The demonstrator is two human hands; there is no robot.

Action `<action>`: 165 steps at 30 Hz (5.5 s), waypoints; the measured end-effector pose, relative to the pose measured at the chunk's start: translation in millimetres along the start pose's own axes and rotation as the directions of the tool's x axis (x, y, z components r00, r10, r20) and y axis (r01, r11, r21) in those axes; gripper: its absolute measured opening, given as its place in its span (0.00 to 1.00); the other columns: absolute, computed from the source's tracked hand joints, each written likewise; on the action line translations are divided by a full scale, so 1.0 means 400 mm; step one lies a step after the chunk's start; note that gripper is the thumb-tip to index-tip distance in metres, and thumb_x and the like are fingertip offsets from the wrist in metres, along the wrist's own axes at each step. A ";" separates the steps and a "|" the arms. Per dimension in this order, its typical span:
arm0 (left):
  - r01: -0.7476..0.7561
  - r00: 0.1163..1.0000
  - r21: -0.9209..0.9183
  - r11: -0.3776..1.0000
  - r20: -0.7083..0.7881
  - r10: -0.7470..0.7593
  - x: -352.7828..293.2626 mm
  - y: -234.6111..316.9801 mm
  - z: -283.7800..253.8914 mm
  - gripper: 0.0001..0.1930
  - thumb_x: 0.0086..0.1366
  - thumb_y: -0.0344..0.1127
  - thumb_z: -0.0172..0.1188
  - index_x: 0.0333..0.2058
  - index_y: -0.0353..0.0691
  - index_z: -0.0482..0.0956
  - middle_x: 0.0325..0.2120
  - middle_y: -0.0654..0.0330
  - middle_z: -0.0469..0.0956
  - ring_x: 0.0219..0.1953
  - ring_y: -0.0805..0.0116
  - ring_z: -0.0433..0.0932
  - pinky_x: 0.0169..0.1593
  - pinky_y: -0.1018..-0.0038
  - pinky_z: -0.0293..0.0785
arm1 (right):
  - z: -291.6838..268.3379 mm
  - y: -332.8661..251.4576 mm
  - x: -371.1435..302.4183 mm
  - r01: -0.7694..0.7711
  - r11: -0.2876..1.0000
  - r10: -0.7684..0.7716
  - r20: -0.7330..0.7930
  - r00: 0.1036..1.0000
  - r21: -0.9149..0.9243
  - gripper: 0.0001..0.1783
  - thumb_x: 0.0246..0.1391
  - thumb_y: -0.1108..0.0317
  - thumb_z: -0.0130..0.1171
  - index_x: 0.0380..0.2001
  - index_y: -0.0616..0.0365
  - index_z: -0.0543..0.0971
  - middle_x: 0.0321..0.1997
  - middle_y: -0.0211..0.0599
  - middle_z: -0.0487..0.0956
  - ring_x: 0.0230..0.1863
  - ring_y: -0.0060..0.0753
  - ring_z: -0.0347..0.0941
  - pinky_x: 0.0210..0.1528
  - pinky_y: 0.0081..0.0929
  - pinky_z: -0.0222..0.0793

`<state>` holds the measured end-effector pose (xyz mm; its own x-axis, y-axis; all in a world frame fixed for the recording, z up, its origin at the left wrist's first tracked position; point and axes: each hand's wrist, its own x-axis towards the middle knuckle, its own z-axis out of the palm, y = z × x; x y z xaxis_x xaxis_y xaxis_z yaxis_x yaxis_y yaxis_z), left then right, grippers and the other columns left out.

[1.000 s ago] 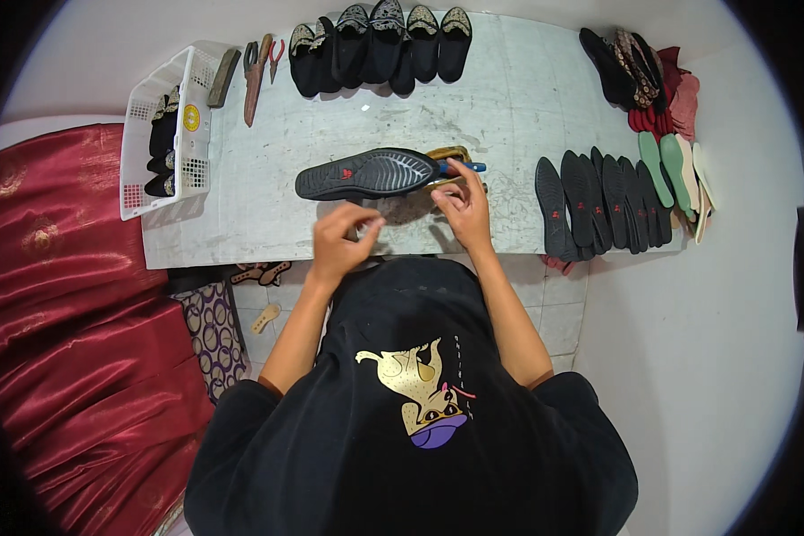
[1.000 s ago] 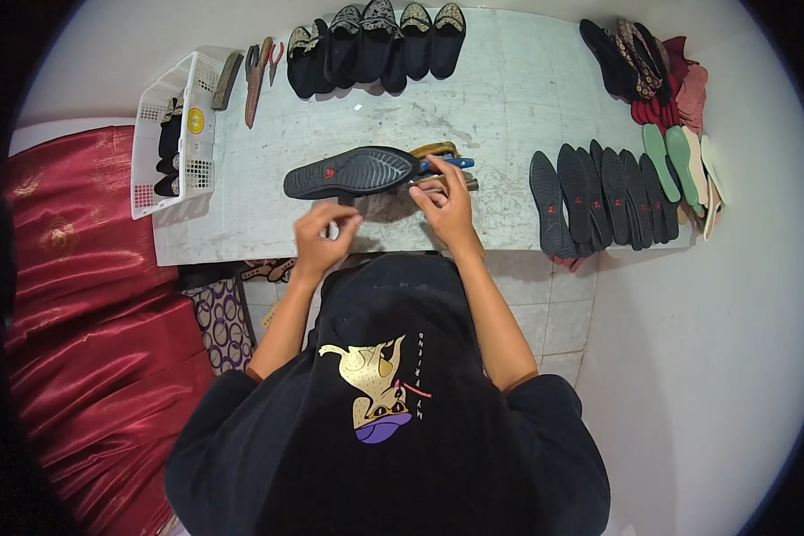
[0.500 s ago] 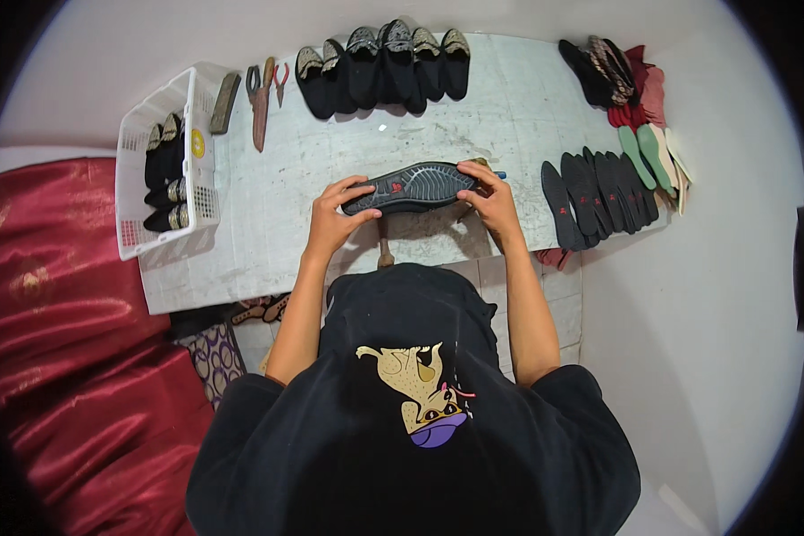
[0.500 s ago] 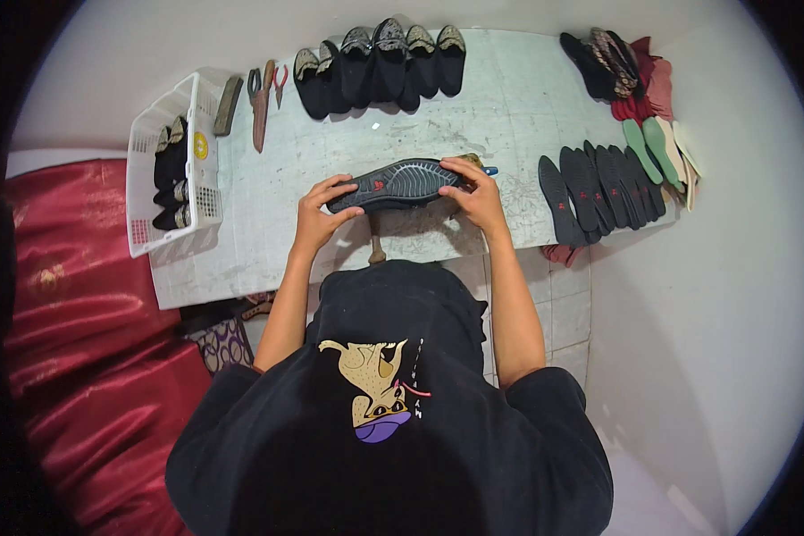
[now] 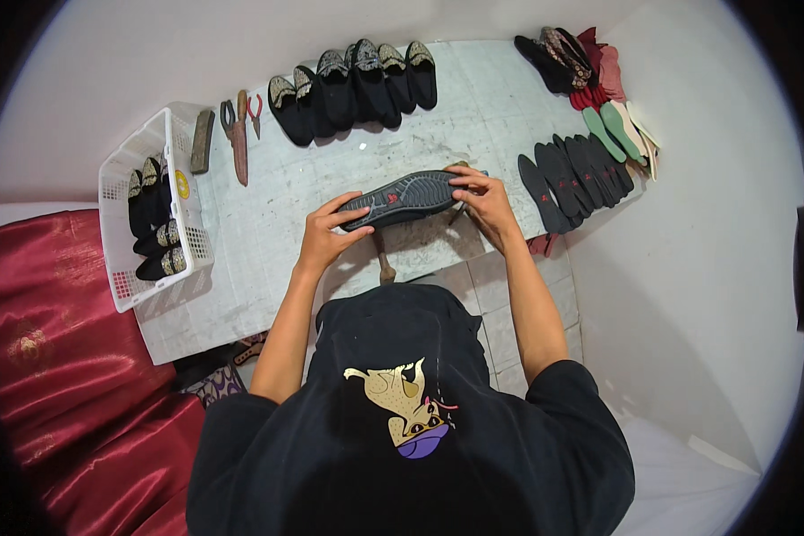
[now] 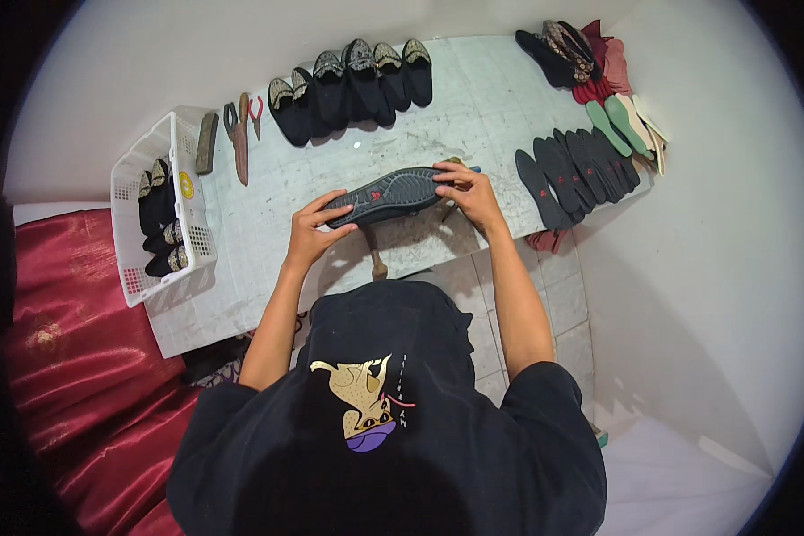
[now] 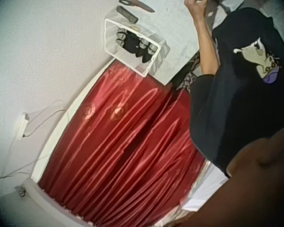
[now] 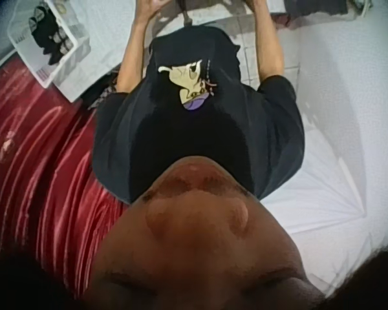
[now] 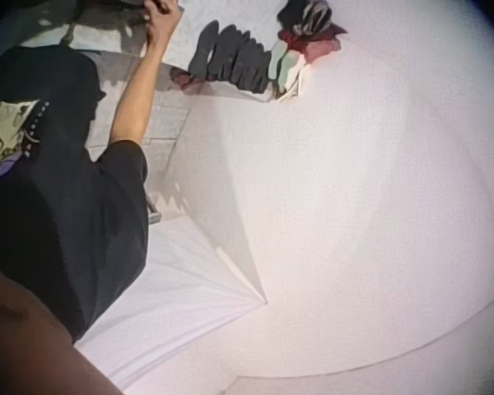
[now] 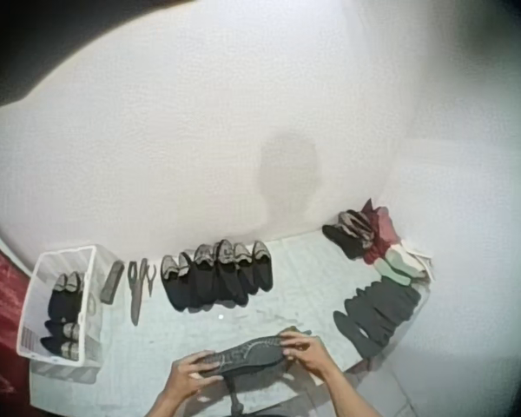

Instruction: Applying adhesive to a shoe sole using a brush as part of the shoe assembly process.

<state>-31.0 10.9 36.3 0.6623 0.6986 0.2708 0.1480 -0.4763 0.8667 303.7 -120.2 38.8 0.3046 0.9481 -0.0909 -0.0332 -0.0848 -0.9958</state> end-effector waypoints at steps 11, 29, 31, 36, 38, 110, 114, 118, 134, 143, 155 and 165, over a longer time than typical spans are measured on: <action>0.010 0.997 -0.082 0.997 -0.077 -0.017 0.146 0.155 0.031 0.18 0.57 0.32 0.77 0.48 0.40 0.90 0.54 0.53 0.84 0.55 0.61 0.84 0.55 0.65 0.82 | -0.131 -0.159 0.019 0.210 0.978 -0.210 0.063 0.976 0.018 0.20 0.53 0.74 0.71 0.51 0.65 0.85 0.67 0.45 0.78 0.64 0.36 0.75 0.65 0.32 0.71; 0.458 0.837 -0.811 0.364 0.255 -0.485 0.076 0.192 0.005 0.28 0.72 0.43 0.65 0.62 0.30 0.73 0.49 0.56 0.83 0.46 0.73 0.86 0.50 0.79 0.86 | -0.159 -0.220 0.093 0.080 0.996 -0.079 0.014 0.997 -0.050 0.11 0.60 0.66 0.72 0.38 0.65 0.84 0.32 0.27 0.83 0.31 0.16 0.75 0.37 0.18 0.70; 0.413 0.840 -0.830 0.374 0.188 -0.509 0.066 0.206 0.011 0.29 0.72 0.43 0.65 0.63 0.29 0.71 0.50 0.55 0.83 0.47 0.71 0.86 0.51 0.78 0.86 | -0.142 -0.214 0.099 0.067 0.997 -0.067 -0.015 0.998 0.043 0.11 0.63 0.63 0.69 0.37 0.61 0.84 0.30 0.21 0.80 0.31 0.11 0.71 0.33 0.13 0.63; 0.373 0.819 -0.840 0.393 0.100 -0.566 0.054 0.213 0.005 0.30 0.74 0.48 0.62 0.64 0.31 0.71 0.50 0.56 0.82 0.47 0.70 0.85 0.48 0.77 0.86 | -0.109 -0.199 0.132 -0.003 0.979 -0.001 0.017 1.000 0.203 0.14 0.65 0.58 0.69 0.36 0.59 0.82 0.28 0.19 0.77 0.25 0.08 0.64 0.25 0.10 0.57; 0.374 0.796 -0.834 0.407 0.063 -0.602 0.045 0.194 0.000 0.29 0.75 0.49 0.61 0.63 0.32 0.73 0.47 0.58 0.82 0.45 0.72 0.83 0.47 0.78 0.84 | -0.097 -0.181 0.154 -0.024 0.959 0.013 0.040 0.999 0.282 0.16 0.65 0.56 0.69 0.35 0.58 0.81 0.27 0.19 0.76 0.23 0.07 0.62 0.23 0.10 0.54; 0.679 0.583 -0.230 0.697 -0.407 -0.703 0.267 -0.807 -1.173 0.32 0.55 0.63 0.76 0.38 0.33 0.86 0.36 0.54 0.85 0.41 0.64 0.82 0.50 0.68 0.76 | 1.790 0.099 0.381 -0.260 0.454 0.706 -0.167 0.688 0.852 0.22 0.71 0.78 0.54 0.63 0.56 0.61 0.57 0.39 0.74 0.53 0.31 0.74 0.64 0.38 0.75; 0.694 0.511 -0.272 0.667 -0.466 -0.722 0.214 -0.894 -1.174 0.35 0.53 0.65 0.77 0.40 0.34 0.88 0.38 0.52 0.87 0.42 0.62 0.84 0.51 0.67 0.78 | 1.791 0.134 0.384 -0.275 0.494 0.697 -0.187 0.692 0.825 0.22 0.71 0.77 0.54 0.64 0.61 0.63 0.55 0.39 0.75 0.52 0.31 0.75 0.60 0.34 0.77; 0.723 0.522 -0.210 0.658 -0.459 -0.719 0.216 -0.904 -1.171 0.36 0.53 0.67 0.76 0.41 0.35 0.89 0.37 0.52 0.88 0.41 0.60 0.86 0.51 0.66 0.79 | 1.787 0.143 0.387 -0.267 0.494 0.696 -0.193 0.691 0.828 0.22 0.70 0.77 0.55 0.64 0.62 0.64 0.52 0.39 0.76 0.49 0.30 0.75 0.58 0.32 0.78; 0.798 0.551 -0.025 0.602 -0.371 -0.747 0.248 -0.946 -1.207 0.40 0.45 0.77 0.73 0.36 0.41 0.90 0.37 0.50 0.88 0.43 0.52 0.87 0.53 0.61 0.80 | 1.805 0.152 0.421 -0.333 0.634 0.701 -0.338 0.628 0.698 0.24 0.67 0.74 0.63 0.60 0.69 0.66 0.49 0.41 0.75 0.46 0.28 0.76 0.54 0.32 0.83; 0.762 0.564 -0.079 0.643 -0.407 -0.718 0.219 -0.931 -1.185 0.38 0.55 0.71 0.70 0.41 0.36 0.89 0.39 0.49 0.88 0.46 0.56 0.86 0.54 0.65 0.78 | 1.813 0.166 0.415 -0.347 0.669 0.680 -0.354 0.642 0.657 0.18 0.68 0.68 0.63 0.50 0.67 0.68 0.49 0.42 0.73 0.44 0.33 0.79 0.52 0.27 0.84; 0.501 0.632 -0.433 0.749 -0.409 -0.659 0.065 -0.836 -1.135 0.28 0.77 0.54 0.54 0.55 0.31 0.82 0.48 0.48 0.86 0.54 0.63 0.82 0.59 0.68 0.72 | 1.782 0.173 0.414 -0.275 0.613 0.655 -0.281 0.702 0.741 0.18 0.68 0.62 0.66 0.45 0.63 0.70 0.41 0.37 0.75 0.40 0.31 0.77 0.47 0.28 0.82; 0.238 0.603 -0.680 0.694 -0.456 -0.654 -0.115 -0.495 -1.030 0.30 0.79 0.51 0.53 0.67 0.31 0.70 0.67 0.48 0.72 0.71 0.56 0.69 0.73 0.62 0.60 | 1.705 0.038 0.292 -0.337 0.524 0.610 -0.068 0.790 0.782 0.17 0.65 0.65 0.65 0.51 0.61 0.73 0.47 0.40 0.73 0.45 0.35 0.77 0.48 0.29 0.79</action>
<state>-393.3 293.2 25.0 -0.0327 0.9766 -0.2124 -0.2394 0.1987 0.9504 -310.6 198.1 17.1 0.2855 0.6762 -0.6792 -0.8646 -0.1240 -0.4868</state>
